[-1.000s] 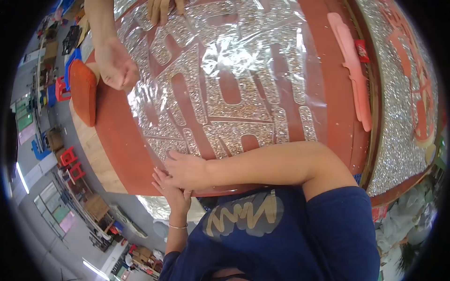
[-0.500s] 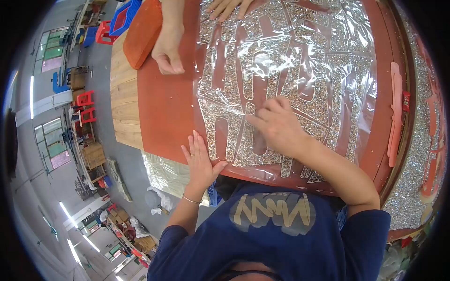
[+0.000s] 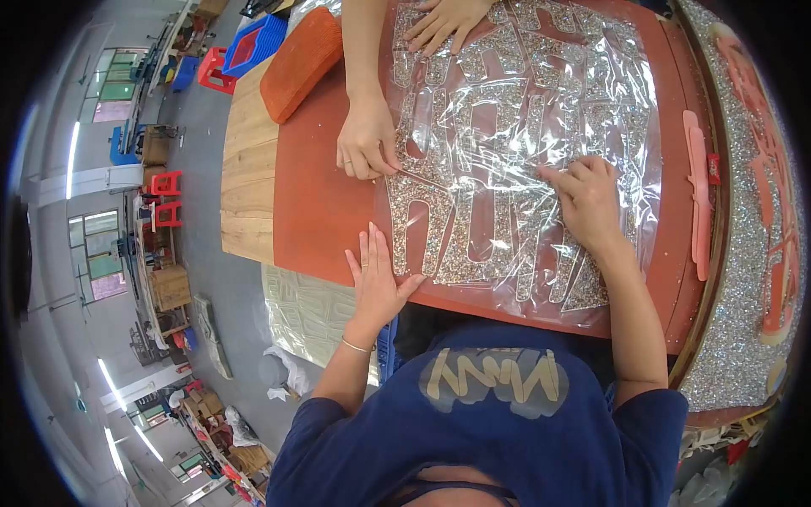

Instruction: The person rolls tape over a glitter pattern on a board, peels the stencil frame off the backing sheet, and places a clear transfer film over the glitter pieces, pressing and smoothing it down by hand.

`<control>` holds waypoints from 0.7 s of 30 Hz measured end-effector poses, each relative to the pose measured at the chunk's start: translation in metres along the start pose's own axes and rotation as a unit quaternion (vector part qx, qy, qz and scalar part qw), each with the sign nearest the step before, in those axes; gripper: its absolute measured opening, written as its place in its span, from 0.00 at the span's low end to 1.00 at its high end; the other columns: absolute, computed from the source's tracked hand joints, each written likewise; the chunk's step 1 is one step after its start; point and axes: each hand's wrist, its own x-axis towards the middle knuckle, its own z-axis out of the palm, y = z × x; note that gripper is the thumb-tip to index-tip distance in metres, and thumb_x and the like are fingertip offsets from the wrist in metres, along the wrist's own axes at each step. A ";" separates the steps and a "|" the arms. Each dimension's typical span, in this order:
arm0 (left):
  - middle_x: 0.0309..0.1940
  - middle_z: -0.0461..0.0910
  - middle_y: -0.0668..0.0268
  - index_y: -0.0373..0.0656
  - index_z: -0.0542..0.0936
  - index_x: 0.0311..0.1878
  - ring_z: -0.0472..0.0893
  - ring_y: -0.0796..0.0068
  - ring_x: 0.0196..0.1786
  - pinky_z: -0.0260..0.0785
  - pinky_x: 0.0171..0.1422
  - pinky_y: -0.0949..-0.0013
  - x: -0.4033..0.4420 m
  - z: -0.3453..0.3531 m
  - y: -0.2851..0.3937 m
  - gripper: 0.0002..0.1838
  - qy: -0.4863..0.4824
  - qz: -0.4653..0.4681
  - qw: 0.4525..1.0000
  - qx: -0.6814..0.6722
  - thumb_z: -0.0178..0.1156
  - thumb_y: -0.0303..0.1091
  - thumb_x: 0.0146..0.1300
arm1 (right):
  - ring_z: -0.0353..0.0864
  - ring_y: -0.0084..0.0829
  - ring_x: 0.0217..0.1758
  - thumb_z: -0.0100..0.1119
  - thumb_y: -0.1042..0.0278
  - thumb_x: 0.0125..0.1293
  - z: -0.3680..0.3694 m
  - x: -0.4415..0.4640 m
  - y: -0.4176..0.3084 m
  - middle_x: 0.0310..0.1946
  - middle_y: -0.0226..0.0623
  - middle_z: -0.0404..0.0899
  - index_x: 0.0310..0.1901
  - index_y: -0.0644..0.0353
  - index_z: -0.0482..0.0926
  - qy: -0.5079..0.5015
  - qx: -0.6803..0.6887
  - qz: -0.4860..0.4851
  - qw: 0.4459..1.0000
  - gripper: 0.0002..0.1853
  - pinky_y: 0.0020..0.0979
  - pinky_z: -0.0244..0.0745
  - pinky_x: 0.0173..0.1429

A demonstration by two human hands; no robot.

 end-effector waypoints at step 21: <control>0.74 0.56 0.56 0.35 0.40 0.75 0.46 0.60 0.78 0.33 0.79 0.60 0.000 0.004 -0.034 0.40 0.108 -0.058 0.669 -0.733 0.40 0.55 0.74 | 0.68 0.32 0.37 0.62 0.70 0.60 0.015 -0.003 0.023 0.24 0.27 0.71 0.42 0.45 0.86 0.068 0.011 -0.014 0.998 0.10 0.36 0.63 0.48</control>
